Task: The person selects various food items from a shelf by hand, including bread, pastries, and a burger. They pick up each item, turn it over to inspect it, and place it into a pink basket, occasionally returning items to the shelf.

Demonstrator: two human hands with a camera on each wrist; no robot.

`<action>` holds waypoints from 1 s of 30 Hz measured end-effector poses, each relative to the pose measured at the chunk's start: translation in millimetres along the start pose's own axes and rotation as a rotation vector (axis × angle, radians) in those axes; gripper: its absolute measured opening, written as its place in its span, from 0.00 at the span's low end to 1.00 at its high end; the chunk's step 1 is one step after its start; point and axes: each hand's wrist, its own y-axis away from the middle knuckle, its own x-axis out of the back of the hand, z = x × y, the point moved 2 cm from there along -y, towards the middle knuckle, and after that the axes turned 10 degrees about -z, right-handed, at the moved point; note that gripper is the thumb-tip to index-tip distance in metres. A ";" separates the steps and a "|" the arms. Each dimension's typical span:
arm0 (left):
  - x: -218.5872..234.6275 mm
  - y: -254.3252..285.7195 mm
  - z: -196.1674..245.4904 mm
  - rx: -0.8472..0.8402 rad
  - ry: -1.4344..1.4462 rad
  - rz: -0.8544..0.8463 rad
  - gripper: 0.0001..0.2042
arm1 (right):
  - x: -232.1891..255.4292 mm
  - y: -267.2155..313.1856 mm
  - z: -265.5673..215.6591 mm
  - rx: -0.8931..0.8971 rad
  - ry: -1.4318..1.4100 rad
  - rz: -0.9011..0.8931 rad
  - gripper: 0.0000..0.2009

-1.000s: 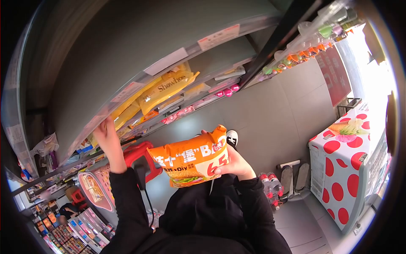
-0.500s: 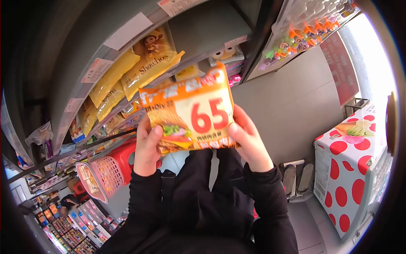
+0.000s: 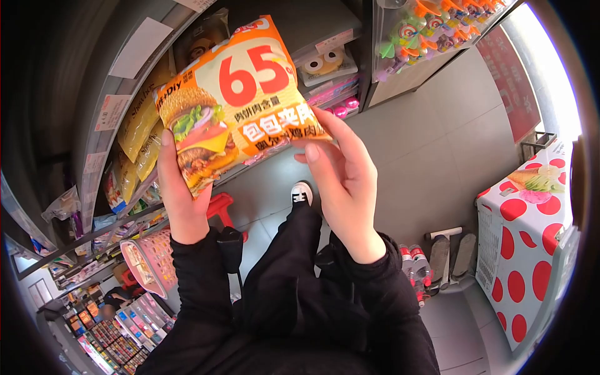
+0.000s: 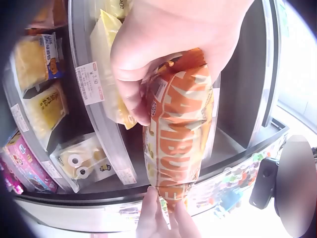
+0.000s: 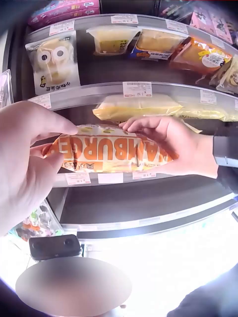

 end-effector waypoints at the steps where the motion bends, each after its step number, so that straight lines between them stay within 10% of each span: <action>1: -1.2 -2.5 0.7 0.001 -0.003 -0.001 0.21 | 0.5 -4.2 0.0 0.026 0.103 0.005 0.17; 11: -2.9 -7.2 8.3 -0.076 -0.156 0.070 0.23 | -1.5 -18.3 0.9 0.174 0.406 0.063 0.13; 30: 20.4 29.6 -10.4 -0.095 -0.136 -0.087 0.43 | -9.6 33.9 6.4 0.079 0.138 0.055 0.12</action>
